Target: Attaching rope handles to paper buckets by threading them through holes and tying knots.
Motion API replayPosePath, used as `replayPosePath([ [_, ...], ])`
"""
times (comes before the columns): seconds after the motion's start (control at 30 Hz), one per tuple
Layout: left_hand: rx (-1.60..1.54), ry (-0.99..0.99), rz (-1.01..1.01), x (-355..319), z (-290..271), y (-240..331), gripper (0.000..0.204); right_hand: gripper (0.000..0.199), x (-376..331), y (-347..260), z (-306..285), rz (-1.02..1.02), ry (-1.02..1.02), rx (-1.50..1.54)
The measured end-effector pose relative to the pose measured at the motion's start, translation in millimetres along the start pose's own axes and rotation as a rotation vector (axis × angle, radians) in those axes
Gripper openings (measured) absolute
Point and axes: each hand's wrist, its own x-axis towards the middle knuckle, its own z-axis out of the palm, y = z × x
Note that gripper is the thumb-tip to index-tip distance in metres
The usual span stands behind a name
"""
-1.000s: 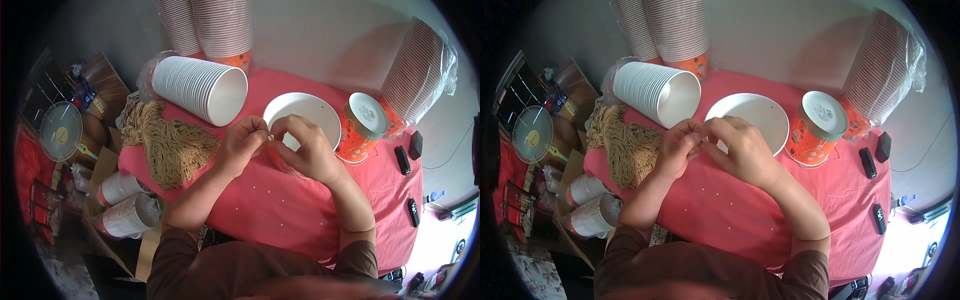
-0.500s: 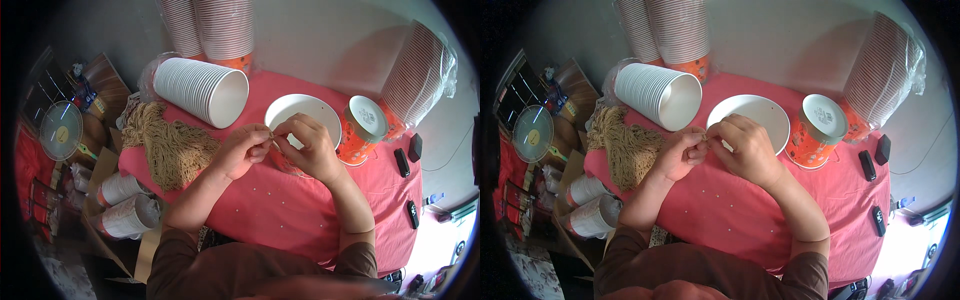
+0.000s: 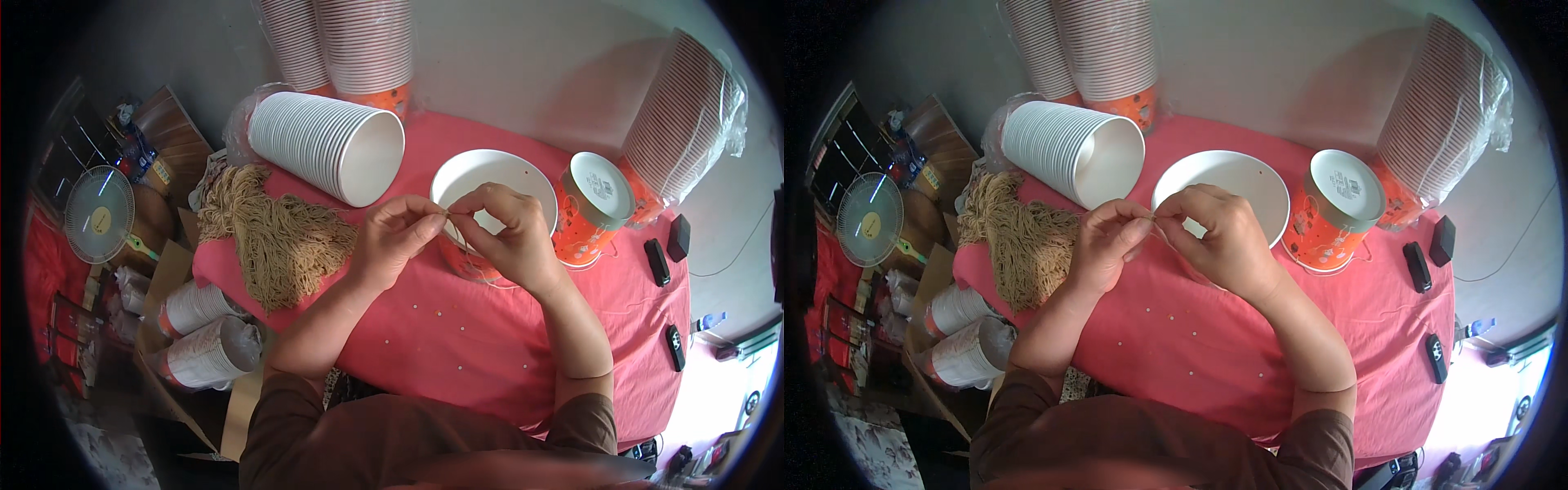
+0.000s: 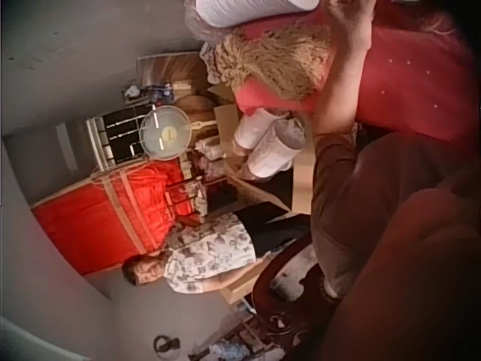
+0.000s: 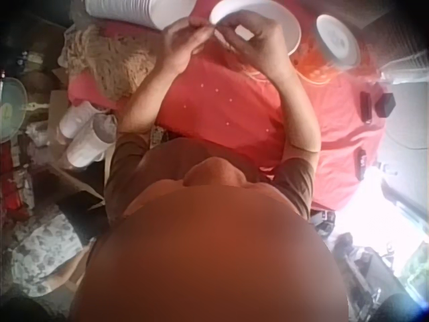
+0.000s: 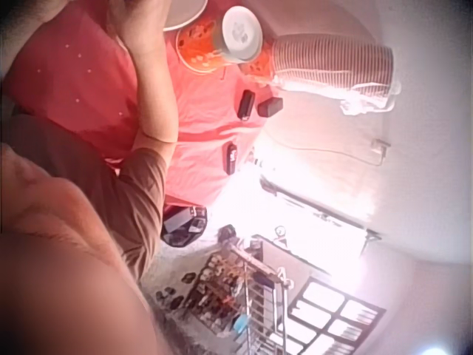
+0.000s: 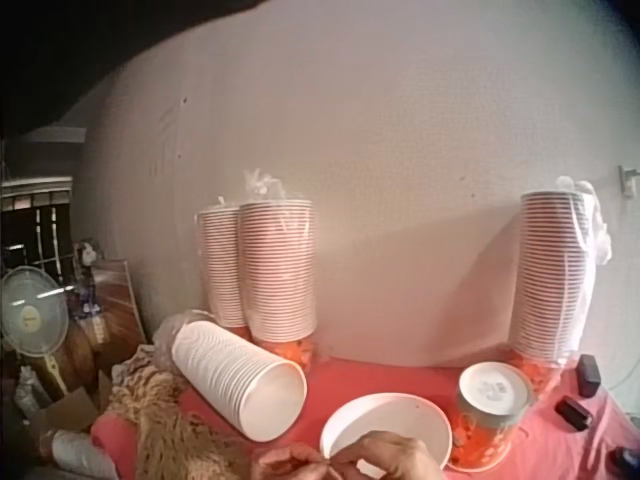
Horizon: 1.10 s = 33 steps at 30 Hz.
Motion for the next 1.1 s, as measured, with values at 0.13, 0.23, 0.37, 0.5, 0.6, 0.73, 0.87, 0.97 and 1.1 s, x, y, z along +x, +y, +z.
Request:
replayPosePath([
  [0.13,0.11,0.062,0.067,2,2,0,0.01,0.009,1,6,-4,-0.075,0.041,-0.086],
  [0.23,0.1,0.056,0.059,2,0,-1,0.009,0.009,1,5,-5,-0.077,0.04,-0.142],
  [0.37,0.091,0.06,0.051,2,1,-1,0.007,0.011,1,8,-9,-0.145,0.025,-0.326],
  [0.5,0.093,0.045,0.036,2,0,-1,0.006,0.015,4,8,-11,-0.237,0.021,-0.432],
  [0.6,0.132,0.05,0.037,2,-1,0,0.006,0.018,4,7,-13,-0.254,0.001,-0.512],
  [0.73,0.108,0.012,0.0,0,-3,1,0.004,0.017,4,6,-15,-0.27,0.005,-0.536],
  [0.87,0.353,-0.06,0.249,7,-6,4,0.004,0.015,5,4,-18,-0.259,-0.027,-0.46],
  [0.97,0.379,0.04,0.287,6,-2,9,0.008,0.015,5,-1,-16,-0.28,-0.046,-0.419],
  [1.1,0.493,-0.006,0.35,3,4,3,0.012,0.018,4,-6,-11,-0.351,-0.035,-0.372],
])
